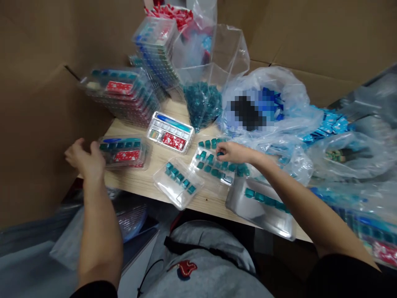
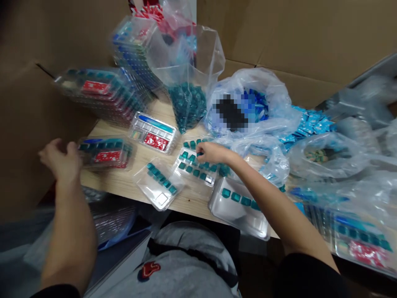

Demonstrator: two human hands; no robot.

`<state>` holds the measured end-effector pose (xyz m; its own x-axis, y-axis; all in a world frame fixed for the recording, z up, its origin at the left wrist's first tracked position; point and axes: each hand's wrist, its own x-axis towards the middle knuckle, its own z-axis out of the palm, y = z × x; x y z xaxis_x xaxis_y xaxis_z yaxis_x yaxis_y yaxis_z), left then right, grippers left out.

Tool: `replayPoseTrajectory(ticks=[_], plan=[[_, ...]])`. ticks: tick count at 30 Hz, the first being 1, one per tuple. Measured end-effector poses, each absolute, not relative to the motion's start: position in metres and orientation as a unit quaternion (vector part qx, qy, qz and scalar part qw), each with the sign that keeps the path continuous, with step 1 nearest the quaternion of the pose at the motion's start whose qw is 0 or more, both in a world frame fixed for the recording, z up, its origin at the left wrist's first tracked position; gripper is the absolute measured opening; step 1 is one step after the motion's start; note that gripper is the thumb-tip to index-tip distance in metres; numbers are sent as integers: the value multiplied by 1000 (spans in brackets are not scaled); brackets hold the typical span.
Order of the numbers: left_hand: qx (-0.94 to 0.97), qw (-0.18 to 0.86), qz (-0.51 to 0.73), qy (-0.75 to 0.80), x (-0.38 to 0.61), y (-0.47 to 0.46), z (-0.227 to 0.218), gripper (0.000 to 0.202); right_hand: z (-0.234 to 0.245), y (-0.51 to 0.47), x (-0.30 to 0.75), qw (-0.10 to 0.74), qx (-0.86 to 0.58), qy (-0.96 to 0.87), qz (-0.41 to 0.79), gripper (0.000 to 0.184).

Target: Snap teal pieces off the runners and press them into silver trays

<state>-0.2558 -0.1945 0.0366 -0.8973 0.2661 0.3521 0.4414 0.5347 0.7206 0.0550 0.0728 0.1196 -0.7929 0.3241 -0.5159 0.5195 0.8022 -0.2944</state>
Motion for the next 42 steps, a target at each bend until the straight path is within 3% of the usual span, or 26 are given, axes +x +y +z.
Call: replayPoseTrajectory(ticks=[3, 11, 14, 17, 21, 24, 35, 38, 40, 42], plan=[[-254, 134, -430, -856, -222, -176, 45, 32, 121, 74, 56, 214, 236, 923, -215, 28], [-601, 46, -368, -708, -94, -125, 61, 25, 113, 53, 57, 209, 224, 936, -176, 17], [-699, 20, -314, -642, -61, -122, 63, 21, 108, 50, 58, 193, 230, 939, -170, 22], [-751, 6, -272, -602, -42, -124, 60, 16, 106, 52, 59, 178, 239, 938, -178, 29], [-766, 28, -239, -596, -34, -122, 51, 16, 102, 50, 57, 181, 235, 933, -205, 19], [-760, 50, -238, -603, -32, -115, 45, 19, 102, 47, 55, 180, 232, 925, -240, 23], [-652, 100, -419, -624, -51, -119, 59, 14, 130, 98, 76, 38, 288, 869, -401, 42], [-539, 21, -536, -649, -52, -121, 67, 14, 122, 89, 60, 30, 198, 851, -486, 60], [-447, -77, -617, -643, -56, -121, 69, 12, 116, 78, 41, 27, 153, 832, -532, 56], [-387, -137, -663, -625, -71, -121, 69, 29, 111, 70, 19, 41, 156, 812, -562, 45]])
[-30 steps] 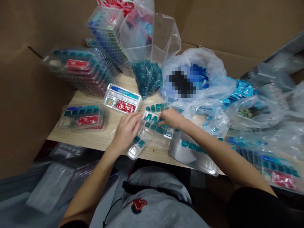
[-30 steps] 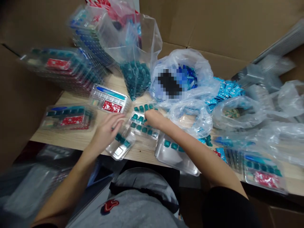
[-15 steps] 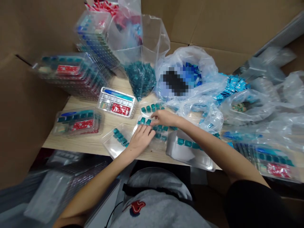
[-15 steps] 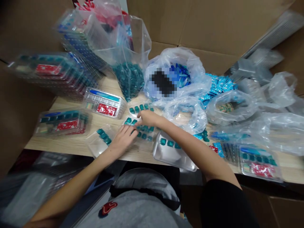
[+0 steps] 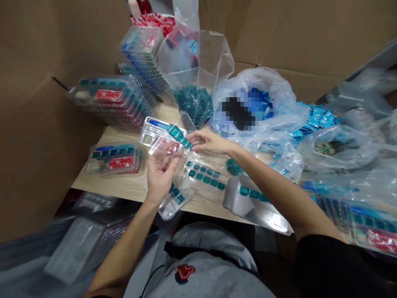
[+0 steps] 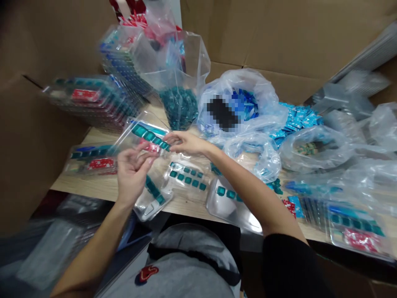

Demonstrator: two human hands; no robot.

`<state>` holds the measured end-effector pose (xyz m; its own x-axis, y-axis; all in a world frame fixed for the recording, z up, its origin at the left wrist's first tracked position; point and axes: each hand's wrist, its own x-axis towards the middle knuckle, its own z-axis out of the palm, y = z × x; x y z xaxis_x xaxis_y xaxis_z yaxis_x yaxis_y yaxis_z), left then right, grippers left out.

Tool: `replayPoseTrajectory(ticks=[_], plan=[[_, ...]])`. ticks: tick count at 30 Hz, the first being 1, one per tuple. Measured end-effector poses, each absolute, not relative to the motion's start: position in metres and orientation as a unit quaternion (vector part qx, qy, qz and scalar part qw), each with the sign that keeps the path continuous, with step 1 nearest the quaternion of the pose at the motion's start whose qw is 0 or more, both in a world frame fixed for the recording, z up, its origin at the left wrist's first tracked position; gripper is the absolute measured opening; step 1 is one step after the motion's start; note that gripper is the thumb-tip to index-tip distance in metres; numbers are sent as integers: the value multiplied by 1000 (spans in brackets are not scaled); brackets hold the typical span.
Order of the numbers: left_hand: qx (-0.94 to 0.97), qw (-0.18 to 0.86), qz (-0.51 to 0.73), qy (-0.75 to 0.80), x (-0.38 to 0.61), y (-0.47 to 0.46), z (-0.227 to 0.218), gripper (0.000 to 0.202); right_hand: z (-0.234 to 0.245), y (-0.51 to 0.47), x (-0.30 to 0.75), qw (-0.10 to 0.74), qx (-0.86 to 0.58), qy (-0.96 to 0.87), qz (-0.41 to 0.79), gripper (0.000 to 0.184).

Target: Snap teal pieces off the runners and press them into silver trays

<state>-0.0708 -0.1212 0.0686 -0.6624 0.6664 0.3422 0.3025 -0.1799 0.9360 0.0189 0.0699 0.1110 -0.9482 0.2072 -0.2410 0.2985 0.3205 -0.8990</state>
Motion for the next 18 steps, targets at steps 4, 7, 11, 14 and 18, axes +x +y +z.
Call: replayPoseTrajectory(ticks=[4, 7, 11, 14, 18], plan=[[296, 114, 712, 627, -128, -118, 62, 62, 110, 67, -22, 80, 218, 818, -526, 33], [258, 79, 633, 725, -174, -112, 56, 46, 112, 67, -43, 83, 253, 828, -493, 27], [267, 74, 530, 801, -208, -101, 48, 31, 112, 60, -55, 49, 302, 844, -442, 27], [265, 64, 487, 830, -214, -93, 42, 27, 108, 57, -53, 9, 334, 853, -402, 34], [278, 83, 461, 839, -211, -86, 41, 17, 94, 60, -51, 16, 366, 835, -412, 32]])
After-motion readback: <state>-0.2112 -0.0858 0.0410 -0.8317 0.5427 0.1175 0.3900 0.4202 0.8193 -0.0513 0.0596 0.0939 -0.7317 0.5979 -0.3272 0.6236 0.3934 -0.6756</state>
